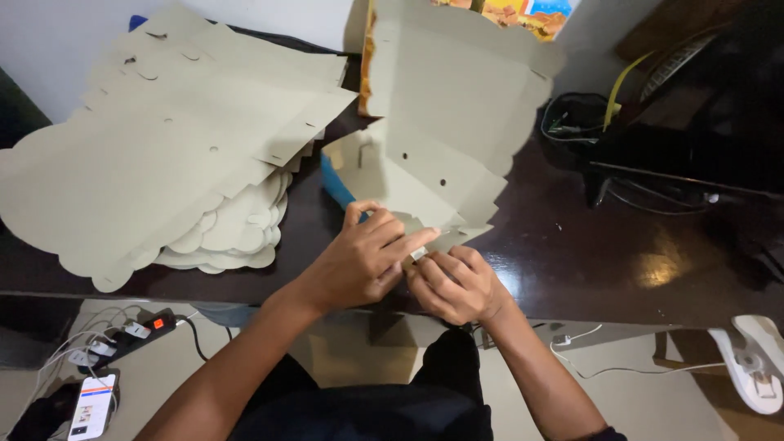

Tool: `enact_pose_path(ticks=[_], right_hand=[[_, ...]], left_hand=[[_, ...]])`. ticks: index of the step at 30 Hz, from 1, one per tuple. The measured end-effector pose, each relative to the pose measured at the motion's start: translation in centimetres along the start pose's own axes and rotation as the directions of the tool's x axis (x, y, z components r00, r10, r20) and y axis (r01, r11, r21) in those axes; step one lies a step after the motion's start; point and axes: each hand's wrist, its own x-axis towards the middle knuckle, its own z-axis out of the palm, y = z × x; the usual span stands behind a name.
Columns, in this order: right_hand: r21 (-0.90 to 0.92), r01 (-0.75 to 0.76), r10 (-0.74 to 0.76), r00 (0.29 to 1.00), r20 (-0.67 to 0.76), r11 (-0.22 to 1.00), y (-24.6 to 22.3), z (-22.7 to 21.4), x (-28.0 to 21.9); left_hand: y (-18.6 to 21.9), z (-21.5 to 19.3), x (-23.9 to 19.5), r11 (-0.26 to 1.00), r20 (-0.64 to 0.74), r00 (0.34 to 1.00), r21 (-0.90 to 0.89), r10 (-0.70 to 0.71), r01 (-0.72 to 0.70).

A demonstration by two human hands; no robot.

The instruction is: Folding a flat cardboard sheet into a finished box

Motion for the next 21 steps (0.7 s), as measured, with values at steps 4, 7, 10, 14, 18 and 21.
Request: enact_pose_path(ticks=[4,7,10,14,18,21], right_hand=[[-0.015,0.005,-0.005,1.0,-0.021,1.0,-0.1,0.3,-0.2],[-0.018,0.0,-0.001,1.0,-0.025,1.0,-0.3,0.3,-0.3],[-0.007,0.004,-0.004,1.0,-0.022,1.0,-0.3,0.3,-0.7],[-0.044,-0.007,0.005,0.998,-0.06,0.999,-0.5,0.5,-1.2],[-0.074,-0.012,0.007,0.998,-0.063,0.997,-0.6,0.4,-1.3],[-0.077,-0.008,0.004,0.999,-0.052,0.997,-0.4,0.3,-2.0]], left_hand=[[0.2,-0.3,0.4,0.999,0.009,1.0,-0.033,0.002,-0.002],[0.3,-0.4,0.6,0.998,0.048,0.999,-0.07,-0.009,0.012],[0.3,-0.3,0.6,0.993,0.062,0.998,-0.115,0.006,0.002],[0.2,0.4,0.1,0.989,0.076,0.997,-0.146,-0.008,0.019],[0.8,0.0,0.7,0.988,0.06,0.998,-0.153,-0.028,0.036],[0.9,0.0,1.0,0.992,0.07,0.997,-0.115,-0.038,0.046]])
